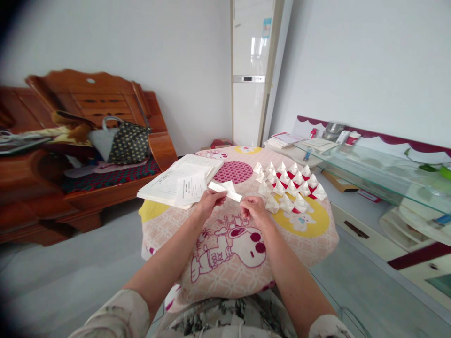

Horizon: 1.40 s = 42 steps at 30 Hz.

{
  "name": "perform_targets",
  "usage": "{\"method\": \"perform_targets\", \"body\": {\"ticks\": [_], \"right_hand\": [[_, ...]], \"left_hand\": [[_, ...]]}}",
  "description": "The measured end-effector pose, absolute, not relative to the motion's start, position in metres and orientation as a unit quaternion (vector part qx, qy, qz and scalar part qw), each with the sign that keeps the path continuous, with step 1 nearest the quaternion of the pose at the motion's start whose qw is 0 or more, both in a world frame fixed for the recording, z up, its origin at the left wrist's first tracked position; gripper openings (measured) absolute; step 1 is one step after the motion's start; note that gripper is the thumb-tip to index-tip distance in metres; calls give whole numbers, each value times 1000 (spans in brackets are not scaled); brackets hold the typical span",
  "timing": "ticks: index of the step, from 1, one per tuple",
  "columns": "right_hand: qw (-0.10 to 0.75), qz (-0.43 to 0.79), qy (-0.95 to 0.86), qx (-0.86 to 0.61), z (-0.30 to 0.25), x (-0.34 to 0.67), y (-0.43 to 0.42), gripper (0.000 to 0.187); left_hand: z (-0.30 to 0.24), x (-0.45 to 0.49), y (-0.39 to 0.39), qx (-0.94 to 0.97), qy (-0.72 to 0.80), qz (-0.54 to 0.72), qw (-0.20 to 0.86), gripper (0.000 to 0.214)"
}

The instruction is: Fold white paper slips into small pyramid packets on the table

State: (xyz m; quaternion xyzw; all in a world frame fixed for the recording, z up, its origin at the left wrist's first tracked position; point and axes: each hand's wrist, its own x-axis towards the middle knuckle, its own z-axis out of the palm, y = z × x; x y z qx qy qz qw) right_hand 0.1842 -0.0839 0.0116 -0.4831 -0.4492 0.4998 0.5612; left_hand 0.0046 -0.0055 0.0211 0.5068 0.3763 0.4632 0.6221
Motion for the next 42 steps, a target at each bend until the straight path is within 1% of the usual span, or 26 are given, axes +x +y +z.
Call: {"method": "perform_targets", "body": {"ticks": [3,5,8,10,12,14,19,21,33,42], "right_hand": [[589,486,-434,-478,12,188,-83,24],[604,480,-424,-475,10,188,-81,28],[601,484,-429,-469,7,186,-79,35],[594,481,-441,-470,6,184,-78,35],[594,477,-438,-478,6,184,-78,32],[595,478,-428,-485,7,184,-79,28],[617,463,-413,-484,11,184,-82,27],[628,457,-407,-480,10,184,-81,26],[644,444,-386,-489,15,183,-82,26],[642,447,-387,-488,12,184,-82,24]], "left_hand": [[20,-4,-1,519,367,471,612,34],[19,-6,-1,568,346,415,620,34],[18,-3,-7,631,308,311,641,34],[18,0,-12,651,287,269,649,35],[18,2,-14,661,275,249,653,36],[18,3,-15,660,271,262,650,37],[20,3,-13,599,284,398,635,32],[21,4,-13,574,290,428,635,32],[24,6,-18,561,293,424,647,32],[24,5,-20,546,273,406,680,42]]}}
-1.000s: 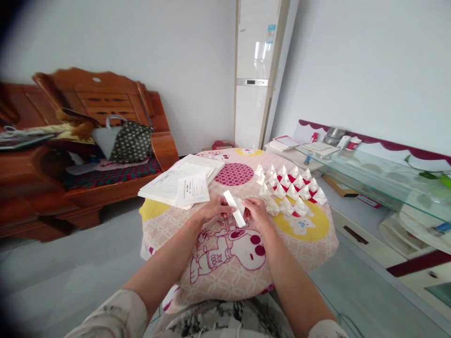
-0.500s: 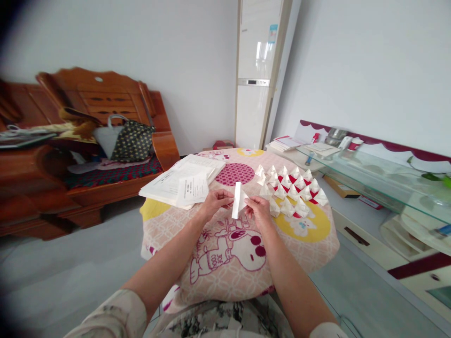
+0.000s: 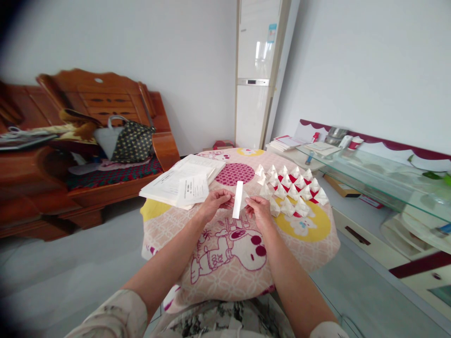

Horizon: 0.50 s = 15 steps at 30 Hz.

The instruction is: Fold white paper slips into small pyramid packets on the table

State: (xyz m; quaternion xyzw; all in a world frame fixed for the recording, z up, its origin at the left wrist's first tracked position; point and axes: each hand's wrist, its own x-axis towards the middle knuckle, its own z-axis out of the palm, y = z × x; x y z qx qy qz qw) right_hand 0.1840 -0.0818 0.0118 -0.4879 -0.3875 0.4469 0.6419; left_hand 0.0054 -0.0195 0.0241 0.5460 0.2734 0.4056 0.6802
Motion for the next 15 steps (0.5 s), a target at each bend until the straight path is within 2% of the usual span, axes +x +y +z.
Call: {"method": "perform_targets", "body": {"ticks": [15], "right_hand": [[578,600,-390,-393,2,183,-77,27]], "left_hand": [[24,12,-26,542,228,359,725,48]]}}
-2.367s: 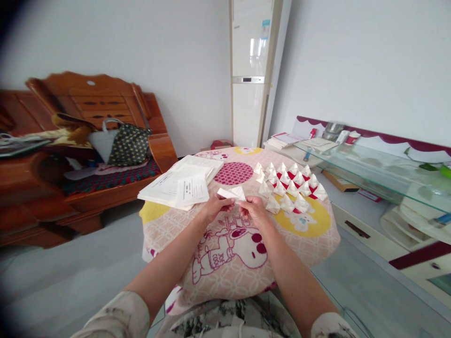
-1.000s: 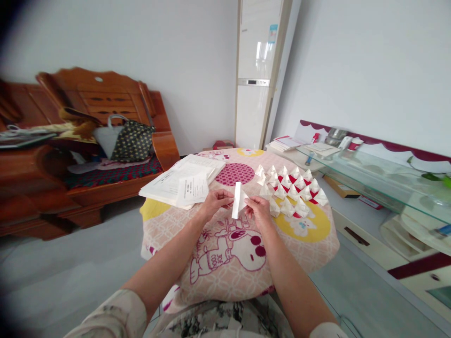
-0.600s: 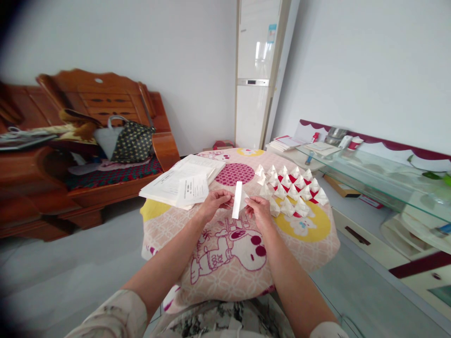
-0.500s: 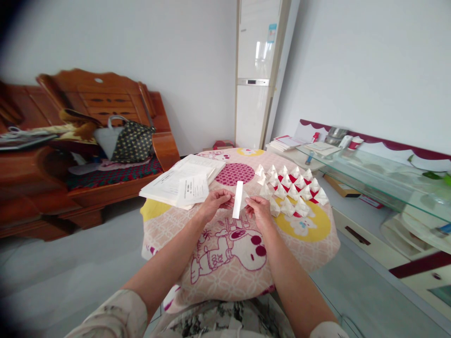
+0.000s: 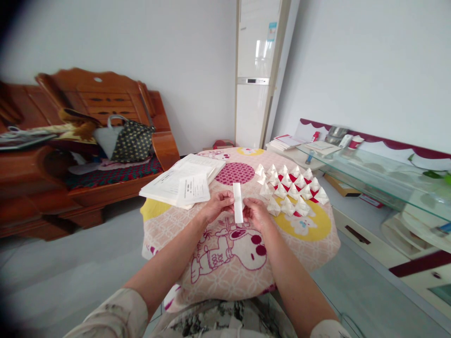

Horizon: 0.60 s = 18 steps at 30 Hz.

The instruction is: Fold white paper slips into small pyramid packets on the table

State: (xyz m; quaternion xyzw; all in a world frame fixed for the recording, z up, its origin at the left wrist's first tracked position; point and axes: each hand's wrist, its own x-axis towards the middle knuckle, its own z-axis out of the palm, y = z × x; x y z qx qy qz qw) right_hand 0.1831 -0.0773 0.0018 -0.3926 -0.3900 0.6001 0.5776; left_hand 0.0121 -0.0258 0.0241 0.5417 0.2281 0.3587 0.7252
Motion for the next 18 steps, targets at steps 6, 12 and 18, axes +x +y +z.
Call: {"method": "perform_targets", "body": {"ticks": [6,12,18], "right_hand": [[567,621,-381,-386,0,182,-76,24],[572,620,-360,-400,5,177,-78,27],[580,607,-370,-398,5,179,-78,28]], "left_hand": [[25,13,-26,546,224,345,730,51],[26,13,-28,550,217,342,730,46],[25,11,-26,553,214,345,727,42]]}}
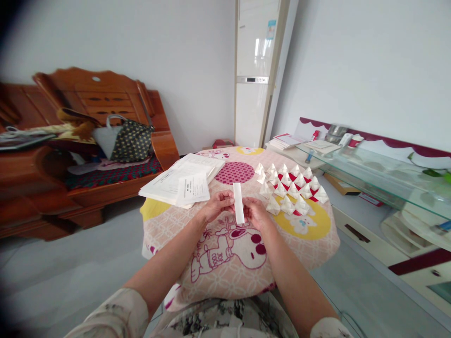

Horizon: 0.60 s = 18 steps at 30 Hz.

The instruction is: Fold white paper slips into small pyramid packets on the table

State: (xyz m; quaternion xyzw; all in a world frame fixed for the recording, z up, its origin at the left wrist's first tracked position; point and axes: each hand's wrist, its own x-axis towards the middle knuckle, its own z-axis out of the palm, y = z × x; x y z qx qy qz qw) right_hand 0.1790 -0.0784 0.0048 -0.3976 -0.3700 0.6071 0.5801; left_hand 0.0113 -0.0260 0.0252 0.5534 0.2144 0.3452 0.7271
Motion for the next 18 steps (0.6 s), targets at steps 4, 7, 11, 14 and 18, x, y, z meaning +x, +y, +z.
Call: {"method": "perform_targets", "body": {"ticks": [4,7,11,14,18], "right_hand": [[606,563,-377,-418,5,182,-79,33],[606,552,-388,-421,6,182,-80,35],[603,557,-391,-416,7,181,-80,34],[597,568,-385,-416,8,180,-80,34],[594,577,-383,-410,8,180,-80,34]], "left_hand": [[26,8,-23,546,236,400,697,40],[26,7,-22,538,244,422,688,43],[25,9,-22,528,232,420,701,46],[23,11,-21,516,215,412,720,47],[23,12,-22,503,203,412,732,45]]}}
